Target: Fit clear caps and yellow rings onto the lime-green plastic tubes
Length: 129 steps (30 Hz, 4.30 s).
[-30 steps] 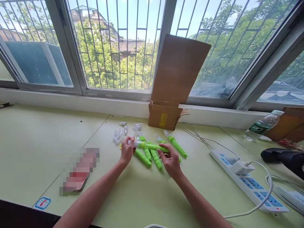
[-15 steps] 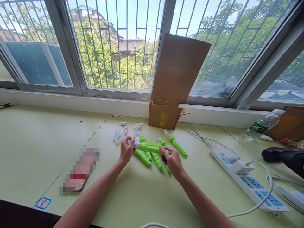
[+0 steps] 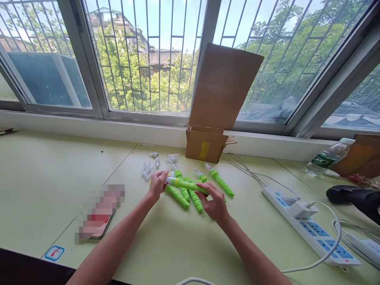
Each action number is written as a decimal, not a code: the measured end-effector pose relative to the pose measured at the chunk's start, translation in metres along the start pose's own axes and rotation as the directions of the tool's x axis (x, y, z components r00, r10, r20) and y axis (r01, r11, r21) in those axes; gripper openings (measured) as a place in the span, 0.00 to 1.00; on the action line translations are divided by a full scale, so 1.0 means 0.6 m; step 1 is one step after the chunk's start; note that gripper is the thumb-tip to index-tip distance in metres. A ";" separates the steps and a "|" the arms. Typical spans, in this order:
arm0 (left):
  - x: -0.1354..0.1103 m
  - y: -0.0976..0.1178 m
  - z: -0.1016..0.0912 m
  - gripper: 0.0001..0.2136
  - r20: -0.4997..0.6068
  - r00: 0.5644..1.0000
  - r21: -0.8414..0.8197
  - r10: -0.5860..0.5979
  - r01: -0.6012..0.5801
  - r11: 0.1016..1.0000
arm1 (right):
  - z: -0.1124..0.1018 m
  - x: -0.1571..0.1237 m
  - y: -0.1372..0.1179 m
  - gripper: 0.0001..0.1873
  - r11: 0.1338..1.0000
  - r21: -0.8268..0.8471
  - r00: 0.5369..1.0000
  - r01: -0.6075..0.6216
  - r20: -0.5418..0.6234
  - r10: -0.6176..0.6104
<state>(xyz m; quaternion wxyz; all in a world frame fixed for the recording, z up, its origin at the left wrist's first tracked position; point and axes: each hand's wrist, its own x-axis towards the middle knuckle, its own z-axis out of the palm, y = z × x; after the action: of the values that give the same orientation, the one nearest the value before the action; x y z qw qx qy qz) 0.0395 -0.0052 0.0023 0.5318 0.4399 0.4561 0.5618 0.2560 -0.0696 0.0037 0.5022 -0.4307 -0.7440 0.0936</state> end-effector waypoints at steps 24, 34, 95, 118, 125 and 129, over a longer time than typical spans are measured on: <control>0.000 0.005 -0.007 0.24 0.022 0.999 0.182 -0.028 0.023 0.983 | -0.001 0.002 0.009 0.11 0.975 -0.188 0.993 0.115 0.020 -0.113; 0.004 -0.004 -0.004 0.21 0.031 0.995 0.284 0.092 -0.097 0.954 | -0.005 -0.008 0.020 0.15 0.800 -0.458 0.917 0.388 0.104 -0.385; -0.018 0.013 -0.011 0.23 0.005 0.845 0.507 0.535 -0.463 0.727 | -0.006 0.006 -0.001 0.17 0.992 0.044 0.969 -0.118 0.223 0.105; 0.002 -0.001 -0.019 0.26 0.330 0.846 0.578 0.418 -0.531 0.619 | -0.011 -0.009 0.030 0.16 0.781 -0.435 0.889 0.449 0.135 -0.437; 0.007 -0.010 -0.024 0.26 0.337 0.820 0.705 0.462 -0.545 0.454 | -0.011 -0.006 0.029 0.14 0.760 -0.466 0.891 0.454 0.250 -0.380; 0.006 -0.012 -0.026 0.25 0.331 0.793 0.743 0.511 -0.553 0.377 | -0.009 -0.006 0.026 0.13 0.822 -0.434 0.925 0.368 0.257 -0.279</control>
<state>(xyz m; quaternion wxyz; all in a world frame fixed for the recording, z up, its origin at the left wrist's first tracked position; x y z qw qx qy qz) 0.0257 -0.0020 -0.0078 0.0705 0.7669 0.4817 0.4182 0.2693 -0.0643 -0.0051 0.3197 -0.3970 -0.8490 -0.1392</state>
